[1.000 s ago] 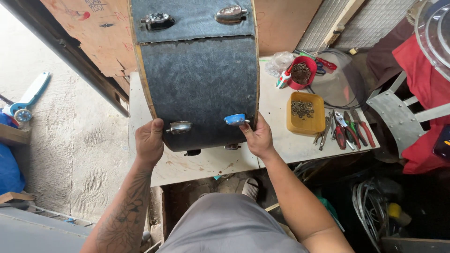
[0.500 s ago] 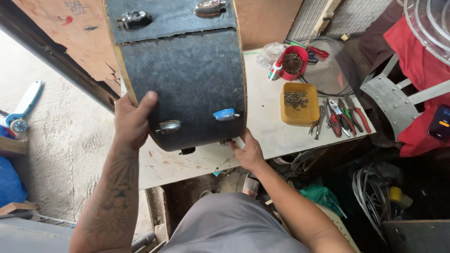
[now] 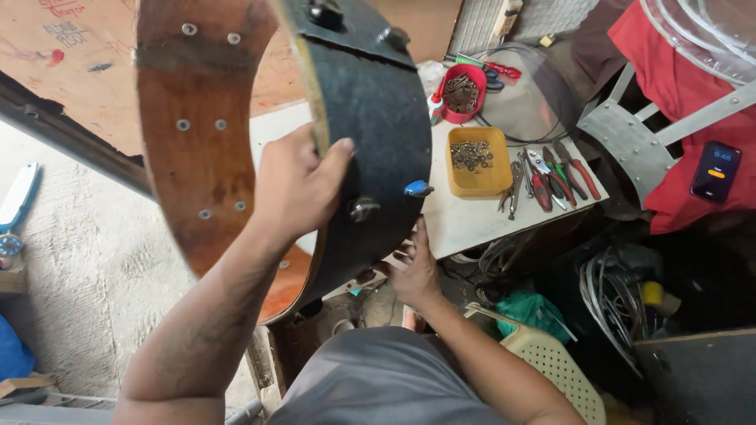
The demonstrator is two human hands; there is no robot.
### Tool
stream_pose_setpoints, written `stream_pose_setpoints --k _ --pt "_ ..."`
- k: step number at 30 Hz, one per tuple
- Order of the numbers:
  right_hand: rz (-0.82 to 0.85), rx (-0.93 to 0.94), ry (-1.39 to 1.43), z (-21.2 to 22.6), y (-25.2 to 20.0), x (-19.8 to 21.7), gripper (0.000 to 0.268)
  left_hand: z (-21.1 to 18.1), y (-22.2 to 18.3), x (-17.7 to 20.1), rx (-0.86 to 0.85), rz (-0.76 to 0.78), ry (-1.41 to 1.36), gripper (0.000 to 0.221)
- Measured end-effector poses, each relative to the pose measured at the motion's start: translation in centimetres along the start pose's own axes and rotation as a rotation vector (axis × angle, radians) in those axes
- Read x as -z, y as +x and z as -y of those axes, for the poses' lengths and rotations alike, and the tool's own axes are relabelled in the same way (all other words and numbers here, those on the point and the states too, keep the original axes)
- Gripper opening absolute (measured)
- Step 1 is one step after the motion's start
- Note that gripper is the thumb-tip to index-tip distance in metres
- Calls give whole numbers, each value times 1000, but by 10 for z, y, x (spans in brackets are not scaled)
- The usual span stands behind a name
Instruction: Removing hardware from a drum shell using a screwdriver and inspecting the shell
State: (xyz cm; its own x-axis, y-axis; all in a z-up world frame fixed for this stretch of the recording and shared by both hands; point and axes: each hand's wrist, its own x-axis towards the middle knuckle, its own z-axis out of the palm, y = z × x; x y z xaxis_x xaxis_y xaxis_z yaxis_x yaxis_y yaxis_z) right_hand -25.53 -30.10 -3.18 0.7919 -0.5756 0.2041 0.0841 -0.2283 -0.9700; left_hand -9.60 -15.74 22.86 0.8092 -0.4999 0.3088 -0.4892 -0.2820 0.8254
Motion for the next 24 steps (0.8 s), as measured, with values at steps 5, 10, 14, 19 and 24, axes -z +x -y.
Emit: stream_pose_setpoints --k 5,10,14,19,24 --pt "58 -146 -66 13 8 -1 122 15 45 -53 22 42 161 38" --pt "170 -376 -157 47 23 7 123 68 96 -117 100 105 342 45" --pt "350 -479 -364 2 32 15 123 111 108 -169 80 101 358 37" --pt "525 -492 -517 -8 38 22 116 124 109 -202 140 240 410 44" --pt "644 -497 -596 -29 36 35 99 123 98 -221 167 352 418 42"
